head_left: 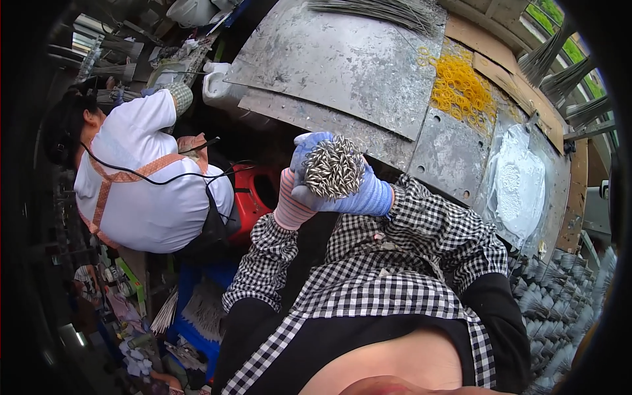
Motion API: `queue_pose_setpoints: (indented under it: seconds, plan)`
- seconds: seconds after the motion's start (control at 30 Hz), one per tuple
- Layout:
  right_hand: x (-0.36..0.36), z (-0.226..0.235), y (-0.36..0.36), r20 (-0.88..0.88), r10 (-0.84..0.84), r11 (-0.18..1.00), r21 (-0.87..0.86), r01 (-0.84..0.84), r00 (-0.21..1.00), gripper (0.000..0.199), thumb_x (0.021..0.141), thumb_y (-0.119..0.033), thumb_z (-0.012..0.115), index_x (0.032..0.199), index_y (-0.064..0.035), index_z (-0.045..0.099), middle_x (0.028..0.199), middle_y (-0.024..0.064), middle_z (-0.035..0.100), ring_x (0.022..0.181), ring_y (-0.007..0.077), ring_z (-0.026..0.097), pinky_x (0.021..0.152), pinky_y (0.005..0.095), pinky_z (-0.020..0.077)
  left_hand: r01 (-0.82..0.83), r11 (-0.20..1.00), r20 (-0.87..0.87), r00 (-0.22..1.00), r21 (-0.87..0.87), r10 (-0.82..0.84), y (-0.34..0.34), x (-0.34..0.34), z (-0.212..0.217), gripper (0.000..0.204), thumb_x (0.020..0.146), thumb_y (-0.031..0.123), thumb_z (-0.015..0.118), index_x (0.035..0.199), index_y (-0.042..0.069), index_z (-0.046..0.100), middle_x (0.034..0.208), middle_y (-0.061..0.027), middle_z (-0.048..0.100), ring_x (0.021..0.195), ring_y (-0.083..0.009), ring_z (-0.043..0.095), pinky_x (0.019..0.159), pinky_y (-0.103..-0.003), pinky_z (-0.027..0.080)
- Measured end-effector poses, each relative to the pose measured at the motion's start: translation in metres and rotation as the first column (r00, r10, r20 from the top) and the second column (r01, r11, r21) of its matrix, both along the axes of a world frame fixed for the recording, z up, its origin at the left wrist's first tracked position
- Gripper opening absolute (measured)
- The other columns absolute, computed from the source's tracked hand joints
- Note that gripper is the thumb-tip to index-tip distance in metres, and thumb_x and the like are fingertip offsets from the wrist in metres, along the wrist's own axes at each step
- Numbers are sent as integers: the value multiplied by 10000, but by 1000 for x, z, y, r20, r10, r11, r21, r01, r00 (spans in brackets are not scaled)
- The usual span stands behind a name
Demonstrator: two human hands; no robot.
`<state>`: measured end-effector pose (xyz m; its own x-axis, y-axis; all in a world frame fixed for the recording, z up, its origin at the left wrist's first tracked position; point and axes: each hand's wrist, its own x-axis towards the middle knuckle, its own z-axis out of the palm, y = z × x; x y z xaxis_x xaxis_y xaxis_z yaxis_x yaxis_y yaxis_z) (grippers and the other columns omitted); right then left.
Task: Bundling wire bristles and dipping them into white paste as part of a manufacturing process.
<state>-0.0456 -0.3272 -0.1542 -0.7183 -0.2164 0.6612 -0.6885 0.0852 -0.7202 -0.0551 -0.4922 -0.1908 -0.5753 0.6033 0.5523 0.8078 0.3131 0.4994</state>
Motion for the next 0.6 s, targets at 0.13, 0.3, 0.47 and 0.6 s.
queue_pose_setpoints:
  seconds: [0.13, 0.3, 0.47, 0.6]
  plan:
    - [8, -6, -6, -35, -128, 973, 191, 133, 991, 700, 692, -390, 874, 1248, -65, 601, 1226, 124, 589, 1216, 344, 514, 1056, 444, 429, -208, 974, -189, 964, -88, 189, -10, 4, -11, 379, 764, 275, 809, 1057, 72, 681, 1034, -16, 734, 974, -159, 705, 819, -346, 566]
    - [14, 66, -31, -199, 135, 990, 67, -124, 971, 499, 688, -361, 809, 1044, -81, 601, 941, 110, 607, 970, 339, 574, 906, 450, 437, -118, 938, 101, 991, 326, 89, -3, 17, -6, 324, 838, 258, 744, 1096, 79, 665, 1079, -22, 709, 997, -167, 671, 920, -382, 511]
    - [40, 61, -79, -243, 196, 966, 217, -143, 950, 588, 725, -368, 751, 1202, -64, 591, 1127, 126, 609, 1081, 332, 570, 1015, 514, 395, -186, 641, 355, 924, 745, -144, 0, 46, 1, 261, 931, 237, 661, 1144, 87, 646, 1136, -30, 677, 1027, -177, 629, 1046, -426, 443]
    - [71, 61, -25, -437, 145, 986, 138, -93, 888, 469, 796, -285, 754, 1197, -80, 625, 1035, 65, 641, 970, 252, 627, 898, 438, 482, -509, 69, 497, 788, 858, -363, 1, 54, 10, 212, 1004, 237, 608, 1160, 97, 632, 1155, -44, 668, 1119, -200, 608, 1103, -405, 436]
